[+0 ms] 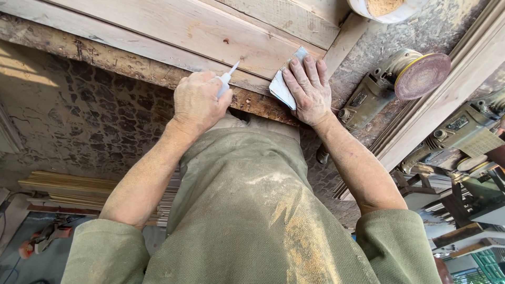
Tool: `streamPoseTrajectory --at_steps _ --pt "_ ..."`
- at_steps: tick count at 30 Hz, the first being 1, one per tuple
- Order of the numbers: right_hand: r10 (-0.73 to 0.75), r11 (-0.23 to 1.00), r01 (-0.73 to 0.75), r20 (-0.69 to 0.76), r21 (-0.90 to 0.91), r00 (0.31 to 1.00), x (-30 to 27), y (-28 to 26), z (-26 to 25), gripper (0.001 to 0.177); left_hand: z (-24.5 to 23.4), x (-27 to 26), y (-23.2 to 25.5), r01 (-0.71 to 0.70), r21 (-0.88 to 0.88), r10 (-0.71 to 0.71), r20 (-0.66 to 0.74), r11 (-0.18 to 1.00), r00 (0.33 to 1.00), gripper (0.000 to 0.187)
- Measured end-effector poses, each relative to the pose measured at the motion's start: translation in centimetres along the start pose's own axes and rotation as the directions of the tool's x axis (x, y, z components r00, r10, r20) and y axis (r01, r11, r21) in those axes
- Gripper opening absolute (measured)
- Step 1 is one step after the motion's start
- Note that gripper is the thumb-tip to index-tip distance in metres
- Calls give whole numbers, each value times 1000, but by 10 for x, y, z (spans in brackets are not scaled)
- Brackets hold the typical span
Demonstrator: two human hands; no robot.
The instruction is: Applying wood filler to imperfections on a board and then sanding the surface by hand and with a power sander.
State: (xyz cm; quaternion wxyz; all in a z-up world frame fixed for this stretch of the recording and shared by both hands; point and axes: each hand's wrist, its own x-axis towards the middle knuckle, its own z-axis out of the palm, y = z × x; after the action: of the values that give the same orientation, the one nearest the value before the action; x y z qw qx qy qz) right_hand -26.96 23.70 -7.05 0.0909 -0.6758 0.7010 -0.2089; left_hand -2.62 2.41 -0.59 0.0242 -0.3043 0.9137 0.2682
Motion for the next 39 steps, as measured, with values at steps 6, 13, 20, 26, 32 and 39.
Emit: streamPoseTrajectory --at_steps 6,13,20,26,32,39 --pt "-4 1000 4 -1 7 1000 0 1 0 50 -11 5 10 6 -85 -2 50 996 999 35" --pt "3 1000 -3 15 10 1000 -1 0 1 51 -11 6 8 23 -88 -16 73 996 997 36" --pt "2 1000 -2 -1 -30 1000 -7 3 6 54 18 -6 -13 46 -123 -50 -24 991 998 35" --pt "173 976 -135 229 -173 958 -4 -32 -9 58 -66 36 -52 -39 -412 -156 -429 910 889 26" --pt "262 952 -203 269 -228 927 16 -77 50 76 -92 56 -158 -57 -853 -349 -272 519 897 16" --pt "123 979 -202 693 34 711 208 -135 40 55 -112 61 -159 15 -876 -303 -151 481 941 8"
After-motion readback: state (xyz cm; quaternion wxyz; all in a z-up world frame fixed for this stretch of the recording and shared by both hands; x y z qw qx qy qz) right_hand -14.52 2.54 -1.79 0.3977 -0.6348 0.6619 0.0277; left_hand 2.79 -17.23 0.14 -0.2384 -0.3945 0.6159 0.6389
